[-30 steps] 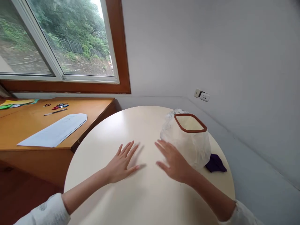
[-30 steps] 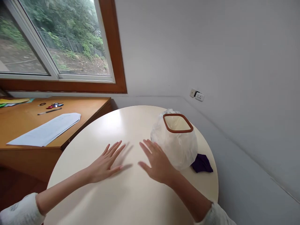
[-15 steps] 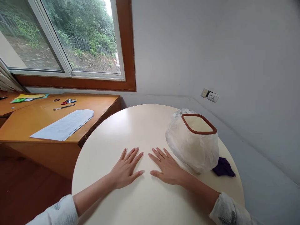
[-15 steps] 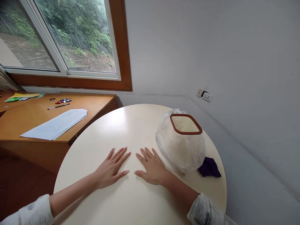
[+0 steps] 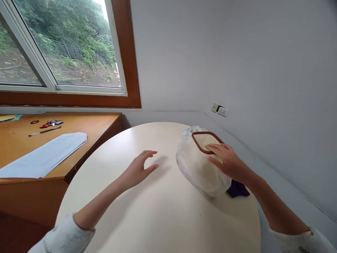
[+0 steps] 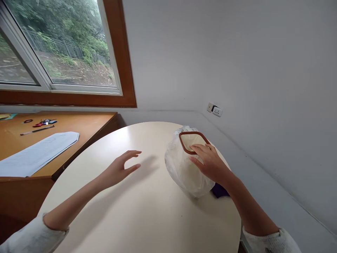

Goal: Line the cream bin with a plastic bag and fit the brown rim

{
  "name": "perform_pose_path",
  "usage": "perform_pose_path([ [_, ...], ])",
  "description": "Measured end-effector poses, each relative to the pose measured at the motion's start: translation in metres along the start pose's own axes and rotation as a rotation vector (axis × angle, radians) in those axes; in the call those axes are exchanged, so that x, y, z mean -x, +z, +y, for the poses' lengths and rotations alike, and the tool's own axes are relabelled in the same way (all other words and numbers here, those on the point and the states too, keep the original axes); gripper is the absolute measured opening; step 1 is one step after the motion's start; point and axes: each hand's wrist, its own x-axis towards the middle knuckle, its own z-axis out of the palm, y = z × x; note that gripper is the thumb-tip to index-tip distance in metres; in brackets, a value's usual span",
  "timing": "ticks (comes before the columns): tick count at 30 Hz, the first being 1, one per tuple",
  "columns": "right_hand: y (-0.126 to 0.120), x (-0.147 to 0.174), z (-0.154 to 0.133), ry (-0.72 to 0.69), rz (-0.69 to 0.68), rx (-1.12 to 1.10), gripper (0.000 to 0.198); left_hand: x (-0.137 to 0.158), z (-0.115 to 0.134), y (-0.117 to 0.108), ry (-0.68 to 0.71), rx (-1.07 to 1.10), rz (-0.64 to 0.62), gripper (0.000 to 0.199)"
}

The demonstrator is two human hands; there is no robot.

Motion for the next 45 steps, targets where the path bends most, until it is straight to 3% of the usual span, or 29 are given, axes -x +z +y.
perform_pose_path([
  [4,0.013,0.001,0.003,0.082,0.011,-0.096,0.022,-0.001,0.010,0.029,0.069,0.149,-0.007,0.067],
  [8,0.019,-0.008,-0.038,0.028,0.033,-0.229,0.011,0.003,0.017,0.054,0.081,0.261,0.029,0.104],
  [11,0.022,-0.017,-0.077,-0.042,0.028,-0.350,0.007,0.006,0.019,0.066,0.126,0.293,0.052,0.121],
  [17,0.029,-0.033,-0.128,-0.081,-0.006,-0.534,0.013,0.016,0.013,0.066,0.083,0.349,0.267,0.119],
  [24,0.020,-0.058,-0.140,0.015,0.183,-0.777,0.016,0.025,-0.010,0.065,0.008,0.292,0.332,0.116],
  [26,0.011,-0.064,-0.139,0.045,0.276,-0.837,0.017,0.024,-0.013,0.065,0.001,0.282,0.319,0.108],
  [29,0.001,-0.065,-0.126,0.092,0.469,-0.731,0.017,0.025,-0.013,0.059,0.024,0.275,0.298,0.094],
  [32,0.006,-0.054,-0.095,0.122,0.494,-0.525,0.017,0.030,-0.018,0.045,0.068,0.333,0.260,0.091],
  [35,0.032,-0.031,-0.051,0.176,0.414,-0.322,0.021,0.032,-0.037,0.027,0.022,0.414,0.322,0.064],
  [38,0.067,-0.004,-0.010,0.188,0.251,-0.208,0.024,0.027,-0.064,0.013,-0.250,0.290,0.399,0.046],
  [41,0.095,0.017,0.014,0.177,0.092,-0.172,0.025,0.018,-0.087,0.013,-0.455,-0.065,0.239,0.047],
  [45,0.108,0.029,0.022,0.242,-0.104,-0.125,0.023,0.015,-0.098,0.028,-0.346,-0.333,0.083,0.031],
])
